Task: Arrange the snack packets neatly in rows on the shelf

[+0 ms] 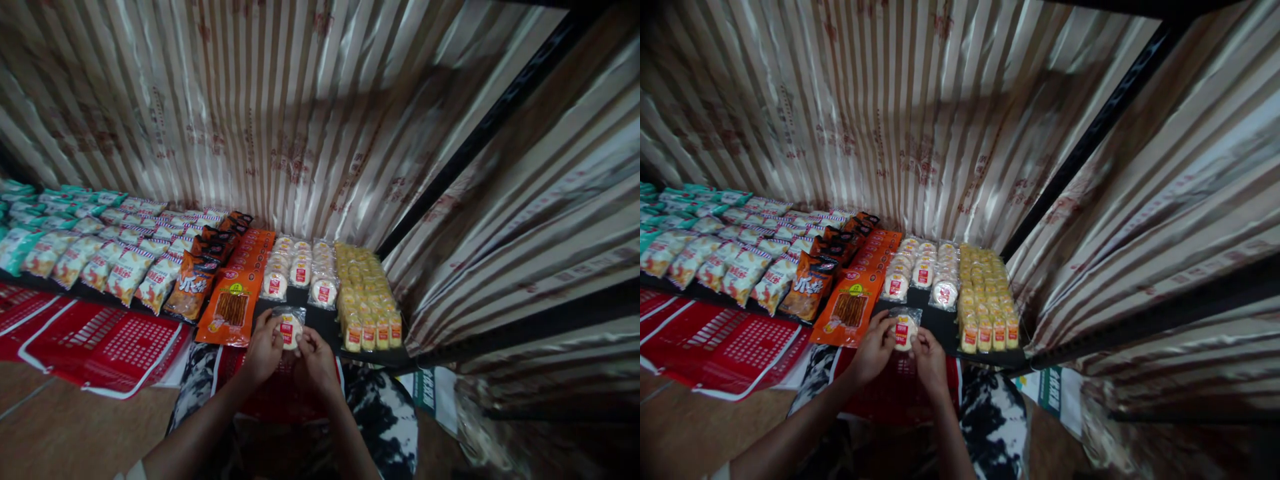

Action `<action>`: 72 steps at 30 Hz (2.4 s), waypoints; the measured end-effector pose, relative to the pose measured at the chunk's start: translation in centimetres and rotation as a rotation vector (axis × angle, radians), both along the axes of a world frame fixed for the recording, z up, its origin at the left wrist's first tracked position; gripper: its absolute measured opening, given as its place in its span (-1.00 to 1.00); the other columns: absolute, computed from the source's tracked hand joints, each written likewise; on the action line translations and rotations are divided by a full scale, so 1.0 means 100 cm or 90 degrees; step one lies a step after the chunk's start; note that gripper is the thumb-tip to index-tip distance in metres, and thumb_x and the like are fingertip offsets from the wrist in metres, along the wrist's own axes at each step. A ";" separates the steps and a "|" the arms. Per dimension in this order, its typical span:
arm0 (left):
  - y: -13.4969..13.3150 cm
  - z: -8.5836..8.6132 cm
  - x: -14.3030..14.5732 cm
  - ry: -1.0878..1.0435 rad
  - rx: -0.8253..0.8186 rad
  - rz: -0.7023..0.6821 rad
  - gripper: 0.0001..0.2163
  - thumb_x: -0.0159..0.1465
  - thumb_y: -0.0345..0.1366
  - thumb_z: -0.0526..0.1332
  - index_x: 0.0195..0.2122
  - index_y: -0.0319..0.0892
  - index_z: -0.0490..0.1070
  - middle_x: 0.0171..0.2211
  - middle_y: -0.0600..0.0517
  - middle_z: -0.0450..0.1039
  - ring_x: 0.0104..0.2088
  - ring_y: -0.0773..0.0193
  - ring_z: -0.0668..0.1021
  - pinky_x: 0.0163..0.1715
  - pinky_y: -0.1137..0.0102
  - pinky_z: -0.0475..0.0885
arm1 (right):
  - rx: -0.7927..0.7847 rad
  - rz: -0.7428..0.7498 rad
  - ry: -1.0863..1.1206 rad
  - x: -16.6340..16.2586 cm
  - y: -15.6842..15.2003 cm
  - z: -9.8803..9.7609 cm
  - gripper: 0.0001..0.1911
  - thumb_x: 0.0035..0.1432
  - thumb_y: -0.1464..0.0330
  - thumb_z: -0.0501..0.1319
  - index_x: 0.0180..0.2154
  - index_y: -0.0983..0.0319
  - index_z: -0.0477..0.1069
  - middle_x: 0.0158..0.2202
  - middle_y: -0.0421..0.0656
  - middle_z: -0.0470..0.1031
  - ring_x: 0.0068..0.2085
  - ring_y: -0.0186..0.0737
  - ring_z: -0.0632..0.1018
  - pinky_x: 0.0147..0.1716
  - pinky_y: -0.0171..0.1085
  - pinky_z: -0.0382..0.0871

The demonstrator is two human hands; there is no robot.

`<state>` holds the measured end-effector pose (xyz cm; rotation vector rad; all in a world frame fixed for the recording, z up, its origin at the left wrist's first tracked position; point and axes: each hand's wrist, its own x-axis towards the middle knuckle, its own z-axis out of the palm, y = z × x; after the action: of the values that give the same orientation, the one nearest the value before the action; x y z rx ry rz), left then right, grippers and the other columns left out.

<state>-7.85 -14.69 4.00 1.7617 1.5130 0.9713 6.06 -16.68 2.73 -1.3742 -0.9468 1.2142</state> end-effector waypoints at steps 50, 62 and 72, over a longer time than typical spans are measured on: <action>0.068 -0.006 0.059 0.281 0.023 -0.175 -0.56 0.25 -0.43 -0.05 0.16 -0.38 0.22 0.25 -0.22 0.06 0.28 0.08 0.07 0.23 0.17 0.11 | 0.097 -0.208 -0.578 0.012 0.085 -0.011 -0.61 0.17 0.32 -0.08 -0.08 0.29 0.37 -0.12 0.03 0.43 -0.13 -0.12 0.47 -0.18 -0.21 0.33; 0.072 -0.007 0.060 0.314 0.059 -0.186 -0.59 0.29 -0.43 -0.04 0.15 -0.41 0.22 0.25 -0.26 0.03 0.29 0.04 0.02 0.24 0.12 0.09 | 0.077 -0.117 -0.642 0.014 0.087 -0.020 -0.51 0.20 0.38 -0.12 0.08 0.26 0.35 -0.05 -0.01 0.41 0.00 -0.14 0.41 -0.07 -0.26 0.31; 0.056 0.003 0.043 0.260 0.146 -0.179 -0.61 0.26 -0.45 -0.03 0.11 -0.32 0.28 0.26 -0.20 0.07 0.27 0.09 0.13 0.21 0.20 0.20 | 0.074 -0.112 -0.660 0.014 0.087 -0.018 -0.51 0.19 0.37 -0.12 0.09 0.24 0.35 -0.05 0.00 0.40 -0.10 -0.15 0.46 -0.14 -0.24 0.34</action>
<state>-3.52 -9.08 4.27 2.3752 1.3705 0.6915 7.48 -8.00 0.92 -1.9625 -1.5067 0.2323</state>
